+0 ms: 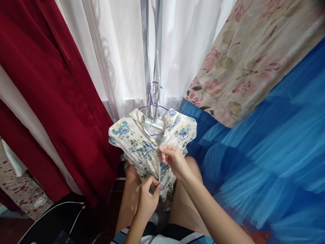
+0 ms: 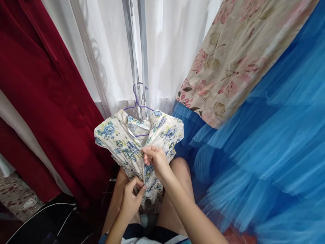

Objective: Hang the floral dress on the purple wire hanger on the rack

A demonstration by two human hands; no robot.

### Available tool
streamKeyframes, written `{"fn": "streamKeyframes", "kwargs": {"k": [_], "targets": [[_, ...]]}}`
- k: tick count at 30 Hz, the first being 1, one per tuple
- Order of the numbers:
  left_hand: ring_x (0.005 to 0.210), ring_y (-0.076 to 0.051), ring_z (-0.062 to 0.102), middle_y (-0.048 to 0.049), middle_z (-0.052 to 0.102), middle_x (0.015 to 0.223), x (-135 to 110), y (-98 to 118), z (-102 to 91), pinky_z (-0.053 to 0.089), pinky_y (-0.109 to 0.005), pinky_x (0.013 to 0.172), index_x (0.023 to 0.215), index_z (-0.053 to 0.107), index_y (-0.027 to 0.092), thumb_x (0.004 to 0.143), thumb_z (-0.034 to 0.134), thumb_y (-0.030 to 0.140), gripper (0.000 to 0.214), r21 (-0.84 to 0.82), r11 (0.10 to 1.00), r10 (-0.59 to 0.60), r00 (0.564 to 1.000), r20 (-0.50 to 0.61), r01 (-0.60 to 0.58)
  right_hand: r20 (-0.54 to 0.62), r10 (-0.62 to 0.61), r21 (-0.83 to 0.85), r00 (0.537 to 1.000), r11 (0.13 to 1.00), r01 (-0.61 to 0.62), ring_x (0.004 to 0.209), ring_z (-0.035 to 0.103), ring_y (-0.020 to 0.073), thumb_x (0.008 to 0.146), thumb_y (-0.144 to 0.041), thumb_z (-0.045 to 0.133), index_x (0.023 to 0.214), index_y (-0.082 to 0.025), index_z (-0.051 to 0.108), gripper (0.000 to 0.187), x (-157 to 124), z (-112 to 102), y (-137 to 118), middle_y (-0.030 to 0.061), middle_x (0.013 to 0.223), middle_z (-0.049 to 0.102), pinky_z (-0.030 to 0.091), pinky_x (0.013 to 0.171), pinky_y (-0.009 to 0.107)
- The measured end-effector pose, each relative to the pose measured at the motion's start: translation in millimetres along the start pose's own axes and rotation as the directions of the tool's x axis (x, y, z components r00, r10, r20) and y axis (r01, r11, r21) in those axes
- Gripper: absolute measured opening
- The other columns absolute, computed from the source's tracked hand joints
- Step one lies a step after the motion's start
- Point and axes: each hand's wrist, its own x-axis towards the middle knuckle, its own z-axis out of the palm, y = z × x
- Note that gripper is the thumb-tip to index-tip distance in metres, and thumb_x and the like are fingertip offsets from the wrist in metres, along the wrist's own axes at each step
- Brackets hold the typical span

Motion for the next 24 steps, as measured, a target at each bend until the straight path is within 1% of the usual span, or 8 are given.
{"fn": "streamKeyframes", "kwargs": {"k": [4, 7, 11, 14, 18, 21, 22, 24], "targets": [[0.074, -0.018, 0.057, -0.0021, 0.057, 0.074, -0.5, -10.8, -1.4, 0.045, -0.028, 0.072, 0.075, 0.052, 0.02, 0.092, 0.056, 0.029, 0.019, 0.034, 0.999, 0.034, 0.999, -0.034, -0.033, -0.069, -0.075, 0.068, 0.995, 0.995, 0.08, 0.044, 0.046, 0.007, 0.065, -0.027, 0.08, 0.067, -0.012, 0.069, 0.018, 55.1, 17.6, -39.1, -0.0029, 0.05, 0.055, 0.033, 0.042, 0.02], [0.072, -0.017, 0.057, -0.0013, 0.056, 0.073, -6.5, -23.0, 3.5, 0.044, -0.026, 0.071, 0.075, 0.051, 0.019, 0.093, 0.055, 0.029, 0.021, 0.049, 0.998, 0.044, 0.997, -0.068, -0.041, -0.1, -0.131, 0.088, 0.986, 0.986, 0.14, 0.044, 0.047, 0.0068, 0.065, -0.026, 0.078, 0.066, -0.013, 0.068, 0.017, 77.1, 31.7, -61.5, -0.0028, 0.051, 0.055, 0.034, 0.042, 0.02], [0.073, -0.017, 0.058, -0.0019, 0.059, 0.074, -13.1, -34.9, 10.3, 0.044, -0.026, 0.073, 0.076, 0.052, 0.018, 0.093, 0.056, 0.031, 0.021, 0.029, 0.999, -0.01, 0.996, -0.089, 0.013, -0.086, -0.202, 0.051, 0.976, 0.977, 0.206, 0.043, 0.048, 0.0068, 0.068, -0.03, 0.076, 0.067, -0.014, 0.066, 0.019, 75.1, 39.0, -70.0, -0.0029, 0.052, 0.055, 0.033, 0.041, 0.02], [0.079, -0.019, 0.061, -0.0038, 0.063, 0.08, -4.3, -29.8, 8.1, 0.046, -0.028, 0.077, 0.086, 0.059, 0.018, 0.091, 0.059, 0.032, 0.015, -0.008, 0.999, -0.039, 0.994, -0.104, 0.039, -0.065, -0.272, -0.037, 0.96, 0.962, 0.27, 0.043, 0.048, 0.0084, 0.073, -0.032, 0.075, 0.069, -0.016, 0.064, 0.019, 64.4, 37.7, -63.5, -0.0033, 0.051, 0.056, 0.035, 0.043, 0.022], [0.086, -0.019, 0.063, -0.0037, 0.065, 0.085, 37.2, 12.4, -14.3, 0.048, -0.031, 0.086, 0.117, 0.058, 0.019, 0.094, 0.058, 0.033, 0.028, -0.069, 0.995, 0.05, 0.969, -0.243, -0.069, -0.021, -0.374, -0.167, 0.927, 0.916, 0.365, 0.042, 0.047, 0.0093, 0.079, -0.037, 0.073, 0.073, -0.018, 0.061, 0.022, 52.7, 35.4, -55.7, -0.0038, 0.048, 0.057, 0.036, 0.044, 0.022], [0.089, -0.017, 0.063, -0.0039, 0.064, 0.09, 88.3, 66.8, -44.8, 0.047, -0.031, 0.088, 0.134, 0.051, 0.021, 0.098, 0.051, 0.031, 0.037, -0.003, 0.958, 0.272, 0.914, -0.301, -0.286, 0.015, -0.413, -0.228, 0.911, 0.885, 0.405, 0.042, 0.047, 0.0092, 0.081, -0.039, 0.071, 0.074, -0.019, 0.058, 0.025, 45.7, 33.8, -57.2, -0.0041, 0.047, 0.057, 0.037, 0.046, 0.022], [0.088, -0.017, 0.062, -0.0039, 0.063, 0.09, 107.2, 84.8, -55.0, 0.047, -0.031, 0.089, 0.136, 0.051, 0.021, 0.099, 0.05, 0.03, 0.038, 0.053, 0.922, 0.379, 0.869, -0.318, -0.383, 0.035, -0.416, -0.239, 0.909, 0.879, 0.412, 0.042, 0.047, 0.0092, 0.082, -0.039, 0.071, 0.073, -0.019, 0.057, 0.026, 43.8, 32.9, -59.0, -0.0042, 0.047, 0.056, 0.037, 0.046, 0.022], [0.089, -0.017, 0.06, -0.0048, 0.063, 0.095, 143.0, 114.7, -71.0, 0.047, -0.032, 0.089, 0.135, 0.054, 0.022, 0.099, 0.051, 0.028, 0.038, 0.184, 0.851, 0.524, 0.816, -0.242, -0.492, 0.086, -0.411, -0.257, 0.907, 0.871, 0.419, 0.043, 0.048, 0.0092, 0.084, -0.039, 0.069, 0.073, -0.019, 0.056, 0.027, 41.4, 30.3, -62.8, -0.0041, 0.048, 0.056, 0.037, 0.047, 0.022]]}}
